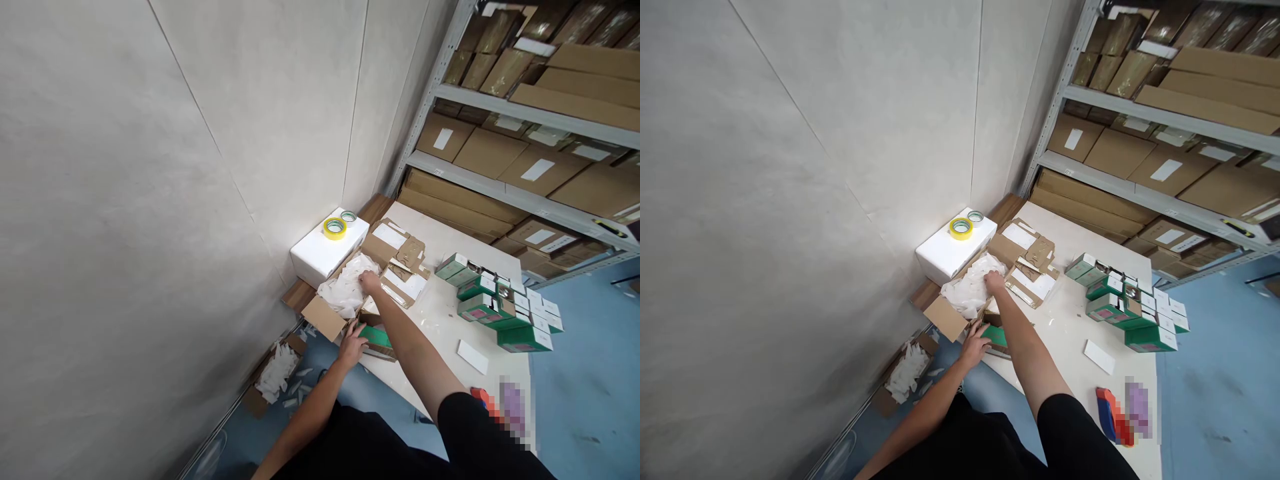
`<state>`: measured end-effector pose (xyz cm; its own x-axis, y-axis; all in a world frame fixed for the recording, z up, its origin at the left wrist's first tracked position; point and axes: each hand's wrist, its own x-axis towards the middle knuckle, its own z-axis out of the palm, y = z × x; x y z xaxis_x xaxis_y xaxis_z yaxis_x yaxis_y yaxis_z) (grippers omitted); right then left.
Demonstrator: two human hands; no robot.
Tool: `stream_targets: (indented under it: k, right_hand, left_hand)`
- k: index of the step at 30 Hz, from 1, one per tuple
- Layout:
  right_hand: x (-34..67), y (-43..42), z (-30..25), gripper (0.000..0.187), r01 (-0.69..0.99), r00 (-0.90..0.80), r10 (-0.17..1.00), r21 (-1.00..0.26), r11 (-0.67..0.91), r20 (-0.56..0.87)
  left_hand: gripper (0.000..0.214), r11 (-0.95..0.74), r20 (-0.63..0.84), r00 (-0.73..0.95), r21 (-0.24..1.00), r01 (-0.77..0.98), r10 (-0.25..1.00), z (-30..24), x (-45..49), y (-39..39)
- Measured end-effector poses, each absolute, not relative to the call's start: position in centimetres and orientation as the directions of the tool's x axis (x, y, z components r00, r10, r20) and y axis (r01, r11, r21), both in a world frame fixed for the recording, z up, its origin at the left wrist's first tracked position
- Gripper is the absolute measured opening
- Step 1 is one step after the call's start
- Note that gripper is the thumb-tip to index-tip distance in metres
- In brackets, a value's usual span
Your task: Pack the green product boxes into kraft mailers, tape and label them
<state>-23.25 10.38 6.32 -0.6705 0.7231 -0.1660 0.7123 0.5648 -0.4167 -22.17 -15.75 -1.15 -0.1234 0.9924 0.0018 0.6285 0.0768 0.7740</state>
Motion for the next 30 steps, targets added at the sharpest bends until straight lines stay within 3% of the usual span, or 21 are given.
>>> stream_targets:
  k: [6, 11, 16, 19, 25, 30]
  right_hand:
    - [-21.7, 10.4, 8.3, 0.027, 0.688, -0.637, 0.771, -0.463, 0.560, -0.014]
    - [-18.6, 10.4, 10.5, 0.031, 0.557, -0.520, 0.830, -0.658, 0.507, 0.199]
    - [-12.8, 9.0, 12.4, 0.040, 0.408, -0.371, 0.882, -0.802, 0.436, 0.291]
    - [-7.0, 7.3, 12.8, 0.036, 0.432, -0.319, 0.894, -0.791, 0.433, 0.315]
    - [6.0, 1.3, 10.0, 0.027, 0.655, -0.157, 0.921, -0.660, 0.367, 0.356]
    - [12.3, -3.4, 4.5, 0.036, 0.775, -0.122, 0.977, -0.598, 0.205, 0.176]
  left_hand:
    - [0.021, 0.053, 0.011, -0.098, 0.779, 0.625, 0.995, -1.3, -21.9, -15.4]
    - [0.019, 0.042, 0.021, -0.091, 0.774, 0.632, 0.996, -1.3, -20.7, -14.3]
    - [0.017, 0.050, 0.014, -0.090, 0.744, 0.666, 0.996, -1.2, -18.5, -12.8]
    - [0.016, 0.037, 0.016, -0.070, 0.717, 0.696, 0.997, -0.9, -16.7, -11.9]
    - [0.015, -0.075, 0.049, 0.058, 0.682, 0.727, 0.997, -0.5, -11.7, -10.1]
    - [0.015, -0.117, 0.009, 0.150, 0.673, 0.730, 0.989, -1.5, -6.4, -8.4]
